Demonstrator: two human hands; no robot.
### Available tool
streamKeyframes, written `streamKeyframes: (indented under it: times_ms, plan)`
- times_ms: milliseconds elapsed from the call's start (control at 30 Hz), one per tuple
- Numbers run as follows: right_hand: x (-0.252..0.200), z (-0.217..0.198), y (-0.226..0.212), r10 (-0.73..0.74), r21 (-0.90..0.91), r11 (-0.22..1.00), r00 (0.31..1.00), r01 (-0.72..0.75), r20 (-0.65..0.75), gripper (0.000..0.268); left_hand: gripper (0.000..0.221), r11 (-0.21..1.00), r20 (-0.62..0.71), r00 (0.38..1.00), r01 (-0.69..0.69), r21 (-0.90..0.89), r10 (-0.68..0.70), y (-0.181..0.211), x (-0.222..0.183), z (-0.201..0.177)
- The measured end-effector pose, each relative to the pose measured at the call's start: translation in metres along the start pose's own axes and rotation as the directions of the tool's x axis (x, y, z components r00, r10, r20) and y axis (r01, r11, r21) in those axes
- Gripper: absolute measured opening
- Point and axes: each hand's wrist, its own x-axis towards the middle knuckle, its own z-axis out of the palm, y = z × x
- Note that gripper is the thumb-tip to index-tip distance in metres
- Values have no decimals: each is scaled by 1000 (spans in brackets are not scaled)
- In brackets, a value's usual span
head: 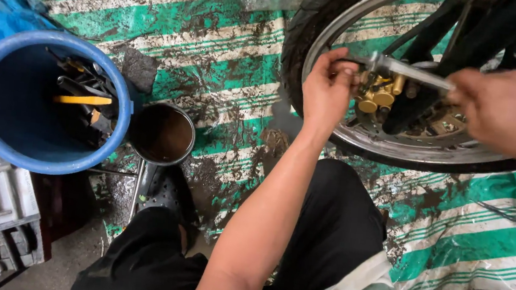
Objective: Repairing a motorcycle's front brake system using various hand tools
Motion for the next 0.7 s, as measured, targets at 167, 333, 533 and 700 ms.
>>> streamKeyframes:
  times_ms: [167,333,533,700]
  plan:
    - [-9,36,7,43,122,992,953,-7,-301,30,34,991,-85,995,-46,125,57,15,-4,-13]
    - [-15,26,-31,19,154,987,914,48,-406,22,42,944,-218,962,-90,316,165,49,-24,-17]
    - [16,24,-153,107,920,343,965,190,-239,19,77,859,48,998,0,513,-28,121,-40,-24]
    - [50,-7,-220,-90,812,373,889,449,-450,34,69,715,-196,964,10,699,178,172,44,-116]
